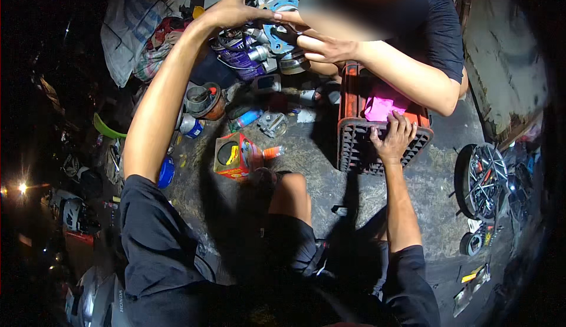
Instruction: Cleaning and inspecting a motorcycle cylinder head component.
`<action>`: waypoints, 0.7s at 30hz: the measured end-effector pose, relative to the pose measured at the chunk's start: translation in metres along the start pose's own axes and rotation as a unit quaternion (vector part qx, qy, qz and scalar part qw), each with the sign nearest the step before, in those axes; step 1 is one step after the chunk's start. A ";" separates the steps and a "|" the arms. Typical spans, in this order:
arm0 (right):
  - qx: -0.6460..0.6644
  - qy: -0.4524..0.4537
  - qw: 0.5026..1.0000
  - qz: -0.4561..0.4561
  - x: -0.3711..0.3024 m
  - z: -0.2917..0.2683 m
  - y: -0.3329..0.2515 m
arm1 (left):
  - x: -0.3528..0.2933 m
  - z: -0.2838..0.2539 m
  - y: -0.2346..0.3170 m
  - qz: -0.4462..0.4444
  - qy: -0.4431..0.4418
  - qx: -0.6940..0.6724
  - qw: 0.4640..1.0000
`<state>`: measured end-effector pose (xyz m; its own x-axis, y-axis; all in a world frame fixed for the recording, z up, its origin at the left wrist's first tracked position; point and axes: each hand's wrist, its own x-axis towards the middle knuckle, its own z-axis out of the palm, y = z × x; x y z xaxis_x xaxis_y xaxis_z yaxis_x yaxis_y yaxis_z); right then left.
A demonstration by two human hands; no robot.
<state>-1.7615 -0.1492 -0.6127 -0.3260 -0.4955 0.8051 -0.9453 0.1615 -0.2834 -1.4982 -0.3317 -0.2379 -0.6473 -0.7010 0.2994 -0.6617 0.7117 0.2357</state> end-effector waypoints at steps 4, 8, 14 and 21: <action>-0.002 -0.003 1.000 -0.007 -0.002 -0.001 0.000 | -0.010 0.007 0.004 -0.022 -0.045 -0.083 0.995; 0.004 -0.006 1.000 -0.001 -0.001 -0.004 -0.004 | -0.019 0.024 0.001 -0.028 -0.070 -0.190 0.979; 0.000 0.022 1.000 -0.008 0.000 -0.007 -0.004 | -0.030 0.036 -0.012 -0.003 -0.064 -0.238 0.969; 0.001 0.008 1.000 -0.005 -0.002 -0.003 -0.003 | -0.057 0.050 -0.010 0.007 -0.030 -0.305 0.952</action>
<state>-1.7586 -0.1459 -0.6115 -0.3167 -0.4827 0.8165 -0.9485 0.1551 -0.2762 -1.4734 -0.3012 -0.3041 -0.6860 -0.6804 0.2577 -0.3223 0.6017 0.7308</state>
